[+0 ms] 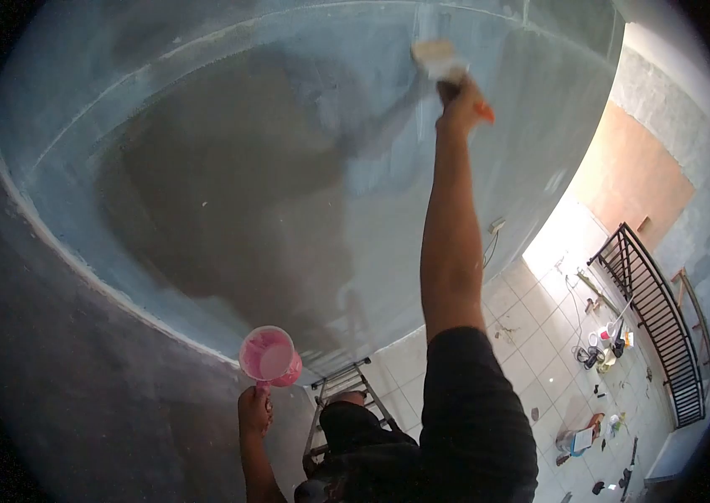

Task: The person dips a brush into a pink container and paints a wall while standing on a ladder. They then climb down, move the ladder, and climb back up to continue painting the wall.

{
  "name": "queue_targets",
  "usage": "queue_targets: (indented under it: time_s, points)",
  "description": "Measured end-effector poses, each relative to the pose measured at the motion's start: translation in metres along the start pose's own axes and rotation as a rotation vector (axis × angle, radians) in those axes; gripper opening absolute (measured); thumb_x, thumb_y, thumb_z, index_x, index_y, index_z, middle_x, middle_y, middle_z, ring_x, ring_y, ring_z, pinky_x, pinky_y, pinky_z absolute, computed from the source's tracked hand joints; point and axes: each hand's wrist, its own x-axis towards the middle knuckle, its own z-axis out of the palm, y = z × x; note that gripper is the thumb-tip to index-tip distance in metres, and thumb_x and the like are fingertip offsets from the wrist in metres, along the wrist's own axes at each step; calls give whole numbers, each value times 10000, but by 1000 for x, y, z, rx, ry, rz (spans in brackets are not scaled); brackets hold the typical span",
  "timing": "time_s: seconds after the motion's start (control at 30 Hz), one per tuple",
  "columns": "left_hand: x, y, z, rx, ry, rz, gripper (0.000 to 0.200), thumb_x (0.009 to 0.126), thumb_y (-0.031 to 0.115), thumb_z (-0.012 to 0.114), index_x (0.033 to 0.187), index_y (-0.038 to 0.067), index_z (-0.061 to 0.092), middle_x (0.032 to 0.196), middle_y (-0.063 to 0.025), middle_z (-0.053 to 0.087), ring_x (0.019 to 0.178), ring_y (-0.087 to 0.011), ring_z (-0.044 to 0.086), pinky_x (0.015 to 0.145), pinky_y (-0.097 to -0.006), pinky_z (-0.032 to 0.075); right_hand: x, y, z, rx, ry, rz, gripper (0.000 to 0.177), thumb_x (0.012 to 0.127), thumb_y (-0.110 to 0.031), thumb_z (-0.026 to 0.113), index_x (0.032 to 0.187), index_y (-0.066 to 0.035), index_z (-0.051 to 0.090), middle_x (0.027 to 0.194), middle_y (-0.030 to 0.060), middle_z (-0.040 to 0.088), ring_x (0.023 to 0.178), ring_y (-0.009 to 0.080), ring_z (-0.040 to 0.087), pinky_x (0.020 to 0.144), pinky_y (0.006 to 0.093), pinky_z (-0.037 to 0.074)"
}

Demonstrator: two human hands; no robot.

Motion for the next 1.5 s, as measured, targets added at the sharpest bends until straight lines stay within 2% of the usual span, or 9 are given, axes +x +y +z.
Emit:
queue_targets:
  time_s: [0.13, 0.3, 0.47, 0.7, 0.97, 1.1, 1.2, 1.33, 1.5]
  points:
    - [3, -7, -3, 31, -6, -21, 215, 890, 231, 531, 781, 50, 487, 540, 5, 417, 367, -74, 370, 328, -236, 289, -114, 39, -126, -180, 298, 173, 276, 834, -129, 552, 1040, 55, 566, 1016, 155, 601, 884, 260, 630, 804, 392, 545]
    - [6, -7, -6, 66, -10, -29, 224, 884, 241, 532, 778, 46, 502, 541, 2, 420, 365, -80, 376, 327, -242, 292, -163, 4, -128, -764, 417, 426, 320, 774, -147, 621, 1033, 35, 579, 877, 147, 634, 765, 235, 646, 707, 354, 570]
    - [10, -13, -9, 39, 4, -49, 235, 880, 244, 531, 756, 49, 491, 545, -1, 428, 367, -86, 389, 328, -246, 295, -58, 8, -37, -1186, 273, -164, 307, 717, -251, 674, 837, 7, 557, 738, 104, 623, 670, 180, 620, 632, 315, 514]
    - [9, -14, -3, 41, 16, -20, 243, 877, 258, 538, 753, 61, 468, 547, 0, 425, 364, -87, 385, 325, -249, 288, 11, -57, 76, -64, -42, -38, 247, 816, -105, 548, 963, 88, 595, 876, 133, 626, 755, 226, 634, 672, 343, 551]
    - [0, -3, 7, 141, 1, -71, 227, 884, 249, 532, 771, 61, 472, 540, 0, 425, 357, -90, 380, 323, -258, 292, -126, 28, -80, -502, 69, 62, 259, 864, -185, 593, 1011, 28, 579, 952, 119, 620, 810, 171, 628, 675, 302, 554]
    - [-2, -4, 3, 92, -11, -54, 234, 885, 255, 530, 768, 60, 473, 541, -1, 429, 359, -92, 384, 323, -258, 293, -140, -5, -55, -761, 195, 125, 268, 840, -228, 635, 910, 31, 643, 771, 100, 641, 643, 156, 624, 605, 281, 548]
    - [-1, -12, -2, 115, -4, -61, 235, 884, 251, 532, 763, 59, 469, 542, 0, 430, 363, -90, 385, 325, -255, 296, -70, -3, 0, -1029, 139, -221, 265, 820, -261, 612, 781, -7, 674, 680, 115, 644, 628, 225, 617, 641, 334, 469]
    - [0, -18, -11, 50, 29, -23, 228, 882, 236, 535, 761, 55, 470, 541, 0, 428, 364, -88, 384, 327, -253, 294, -2, -45, 94, -330, 202, -147, 208, 806, -153, 595, 817, 55, 603, 768, 130, 631, 735, 222, 640, 698, 330, 546]
    - [-3, -13, -14, 13, 61, -32, 233, 881, 230, 536, 745, 54, 467, 534, -1, 424, 362, -88, 382, 326, -254, 289, -1, -13, 41, -7, 7, -55, 210, 842, -115, 561, 982, 41, 559, 948, 143, 603, 803, 244, 634, 703, 365, 578]
